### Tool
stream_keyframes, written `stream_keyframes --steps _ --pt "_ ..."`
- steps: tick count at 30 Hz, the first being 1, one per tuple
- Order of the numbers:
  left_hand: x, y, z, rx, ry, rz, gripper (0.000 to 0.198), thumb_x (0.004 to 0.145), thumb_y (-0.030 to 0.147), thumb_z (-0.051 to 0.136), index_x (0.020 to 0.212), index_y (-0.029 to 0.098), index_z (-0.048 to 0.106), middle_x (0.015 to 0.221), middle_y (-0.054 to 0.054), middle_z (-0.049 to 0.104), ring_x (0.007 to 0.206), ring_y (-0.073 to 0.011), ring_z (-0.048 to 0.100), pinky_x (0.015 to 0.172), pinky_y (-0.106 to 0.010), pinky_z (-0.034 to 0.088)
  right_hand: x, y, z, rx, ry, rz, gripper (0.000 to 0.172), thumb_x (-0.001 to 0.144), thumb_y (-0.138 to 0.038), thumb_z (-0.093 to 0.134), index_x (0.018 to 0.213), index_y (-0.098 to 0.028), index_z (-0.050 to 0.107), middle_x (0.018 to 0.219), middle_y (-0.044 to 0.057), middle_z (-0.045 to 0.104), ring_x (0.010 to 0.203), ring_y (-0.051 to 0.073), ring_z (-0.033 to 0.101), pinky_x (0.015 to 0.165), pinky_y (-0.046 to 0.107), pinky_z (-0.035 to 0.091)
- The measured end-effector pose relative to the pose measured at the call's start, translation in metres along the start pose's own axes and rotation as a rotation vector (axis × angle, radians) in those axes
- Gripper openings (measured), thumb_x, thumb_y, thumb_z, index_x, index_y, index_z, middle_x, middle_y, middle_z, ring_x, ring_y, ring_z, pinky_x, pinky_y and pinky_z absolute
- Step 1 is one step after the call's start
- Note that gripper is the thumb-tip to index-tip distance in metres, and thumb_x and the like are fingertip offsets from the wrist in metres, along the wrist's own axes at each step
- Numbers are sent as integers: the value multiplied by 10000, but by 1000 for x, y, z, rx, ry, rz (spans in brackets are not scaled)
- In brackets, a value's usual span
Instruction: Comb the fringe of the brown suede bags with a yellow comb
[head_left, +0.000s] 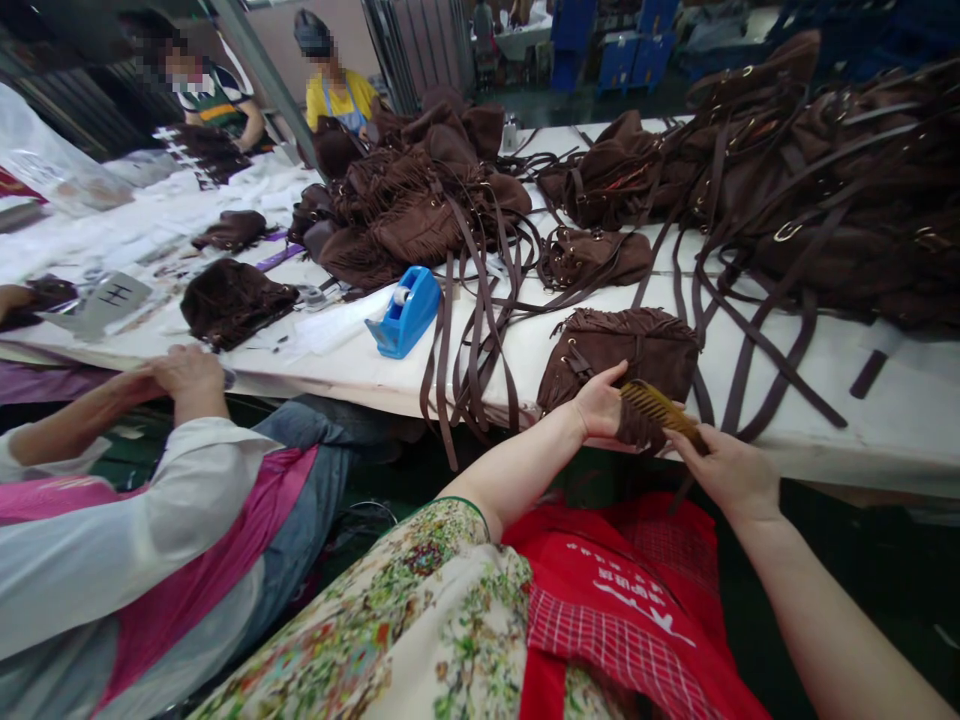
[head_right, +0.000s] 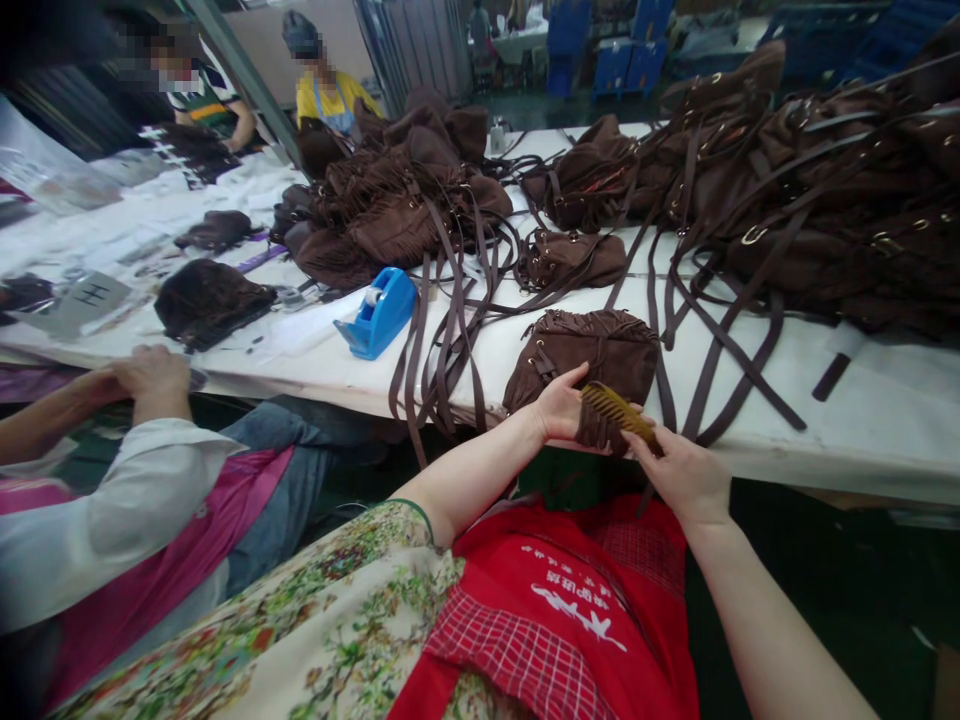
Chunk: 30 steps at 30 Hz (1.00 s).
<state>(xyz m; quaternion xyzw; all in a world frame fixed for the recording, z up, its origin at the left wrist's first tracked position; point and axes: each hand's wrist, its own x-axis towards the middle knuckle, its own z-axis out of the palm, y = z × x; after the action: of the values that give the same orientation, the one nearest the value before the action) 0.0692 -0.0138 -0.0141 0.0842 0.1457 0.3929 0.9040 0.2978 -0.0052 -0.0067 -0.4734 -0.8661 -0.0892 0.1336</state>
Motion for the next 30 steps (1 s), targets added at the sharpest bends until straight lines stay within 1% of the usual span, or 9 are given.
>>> stream_keyframes --steps 5,12,15,17,20,22,26,28,30 --pt "0 2 3 -6 11 -4 703 883 586 318 1200 13 573 1125 -226 663 1031 -321 639 925 -502 452 -16 1 4 11 -107 -43 487 885 -595 468 807 -181 713 611 61 647 458 140 457 500 274 161" --pt "0 3 8 -43 -1 -62 638 935 514 274 1216 21 567 994 -186 680 902 -266 663 811 -429 514 -44 -12 10 177 -264 -131 538 876 -677 442 719 -214 666 585 29 646 499 166 565 490 258 236" --pt "-4 1 15 -106 22 -74 539 952 474 342 1159 42 590 767 -103 638 724 -193 631 656 -309 525 -54 -20 8 253 -301 -192 547 895 -667 410 666 -213 613 552 18 626 487 153 562 488 258 254" --pt "-5 1 18 -119 59 -68 419 959 417 407 1074 69 609 581 -4 500 515 -114 508 469 -188 423 -57 -23 5 274 -287 -202 548 890 -666 415 639 -213 595 539 24 621 473 153 553 485 261 260" --pt "-1 -2 22 -8 172 -19 323 976 350 418 881 102 602 488 81 275 362 -54 236 336 -143 168 -55 -24 2 377 -307 -158 539 859 -679 453 640 -215 618 546 32 630 481 164 551 485 266 299" --pt "6 -8 23 144 284 65 357 980 375 406 801 120 579 485 95 230 356 -47 168 341 -155 118 -53 -26 1 580 -415 -99 519 859 -665 462 715 -212 669 599 28 662 529 176 578 508 267 372" --pt "26 -32 21 487 528 327 424 958 470 413 791 129 601 460 89 275 360 -52 206 376 -183 176 -58 -42 -11 893 -610 11 498 886 -617 456 853 -188 705 732 24 704 666 202 631 599 274 467" --pt "34 -43 20 621 638 383 433 933 497 452 800 127 634 456 71 347 376 -58 275 397 -196 229 -61 -52 -25 853 -643 -77 472 874 -606 494 747 -189 676 651 8 658 604 177 585 567 263 428" --pt "36 -47 20 665 667 369 426 909 506 497 817 124 661 465 57 408 395 -61 322 423 -198 278 -58 -57 -41 797 -627 -194 471 861 -599 523 643 -193 619 569 -8 591 540 145 514 527 250 369"
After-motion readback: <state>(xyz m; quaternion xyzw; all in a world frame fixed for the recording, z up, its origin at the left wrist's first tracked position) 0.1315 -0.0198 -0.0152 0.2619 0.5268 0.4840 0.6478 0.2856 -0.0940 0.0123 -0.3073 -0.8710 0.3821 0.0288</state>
